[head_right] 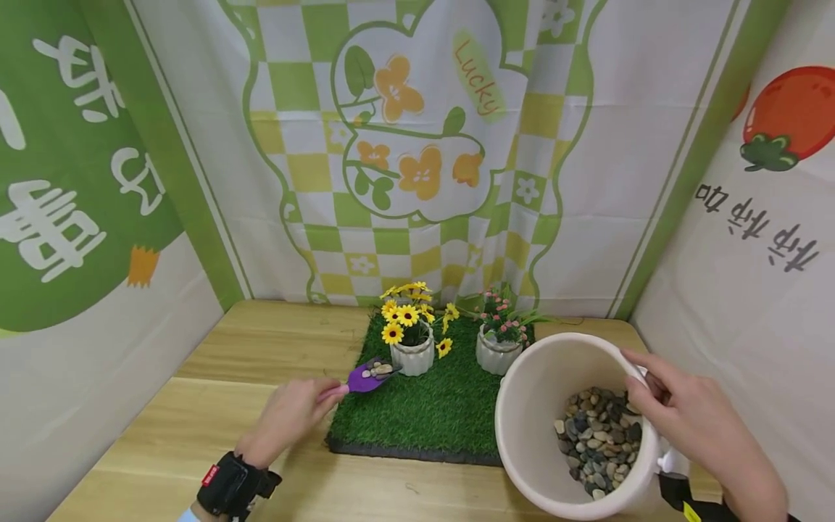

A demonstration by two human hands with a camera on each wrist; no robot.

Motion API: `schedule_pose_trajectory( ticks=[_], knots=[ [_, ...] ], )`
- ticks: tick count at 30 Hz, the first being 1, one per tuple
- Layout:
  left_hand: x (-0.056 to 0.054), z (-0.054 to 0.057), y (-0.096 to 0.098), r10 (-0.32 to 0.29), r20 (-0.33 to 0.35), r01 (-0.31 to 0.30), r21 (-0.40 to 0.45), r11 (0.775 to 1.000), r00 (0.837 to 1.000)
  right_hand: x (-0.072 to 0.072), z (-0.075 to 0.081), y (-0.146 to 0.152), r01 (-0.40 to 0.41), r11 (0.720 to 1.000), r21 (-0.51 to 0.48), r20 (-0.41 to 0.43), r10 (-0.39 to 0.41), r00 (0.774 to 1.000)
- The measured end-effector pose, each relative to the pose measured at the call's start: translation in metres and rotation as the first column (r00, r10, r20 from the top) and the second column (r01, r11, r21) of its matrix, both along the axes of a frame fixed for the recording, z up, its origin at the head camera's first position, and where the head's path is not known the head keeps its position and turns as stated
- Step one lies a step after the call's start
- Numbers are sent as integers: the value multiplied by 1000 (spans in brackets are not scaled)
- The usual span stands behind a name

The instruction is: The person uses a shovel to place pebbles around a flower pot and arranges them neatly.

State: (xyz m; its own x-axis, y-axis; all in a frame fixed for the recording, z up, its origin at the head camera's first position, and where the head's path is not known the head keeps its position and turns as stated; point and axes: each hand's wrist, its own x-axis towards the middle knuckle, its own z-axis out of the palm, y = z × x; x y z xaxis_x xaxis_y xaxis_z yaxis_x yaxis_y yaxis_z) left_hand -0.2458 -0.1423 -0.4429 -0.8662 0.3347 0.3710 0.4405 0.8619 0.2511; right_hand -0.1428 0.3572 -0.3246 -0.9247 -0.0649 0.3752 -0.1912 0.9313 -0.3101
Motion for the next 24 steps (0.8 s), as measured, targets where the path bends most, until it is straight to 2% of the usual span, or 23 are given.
schedule_pose_trajectory(
  ticks=[6, 14, 21, 24],
  knots=[
    [-5, 5, -1, -14, 34, 14, -3, 1000, 999, 0, -1, 1, -4, 1000, -13, -6, 4, 1000],
    [-9, 12, 0, -2, 100, 5, -25, 1000, 995, -1, -4, 0, -18, 1000, -10, -23, 18, 1000],
    [-17, 18, 2, -35, 92, 39, -51, 998, 995, -2, -3, 2, -39, 999, 17, -73, 40, 997],
    [-20, 21, 1, -30, 80, 35, -73, 997, 996, -3, -2, 2, -50, 998, 34, -87, 53, 995]
  ],
)
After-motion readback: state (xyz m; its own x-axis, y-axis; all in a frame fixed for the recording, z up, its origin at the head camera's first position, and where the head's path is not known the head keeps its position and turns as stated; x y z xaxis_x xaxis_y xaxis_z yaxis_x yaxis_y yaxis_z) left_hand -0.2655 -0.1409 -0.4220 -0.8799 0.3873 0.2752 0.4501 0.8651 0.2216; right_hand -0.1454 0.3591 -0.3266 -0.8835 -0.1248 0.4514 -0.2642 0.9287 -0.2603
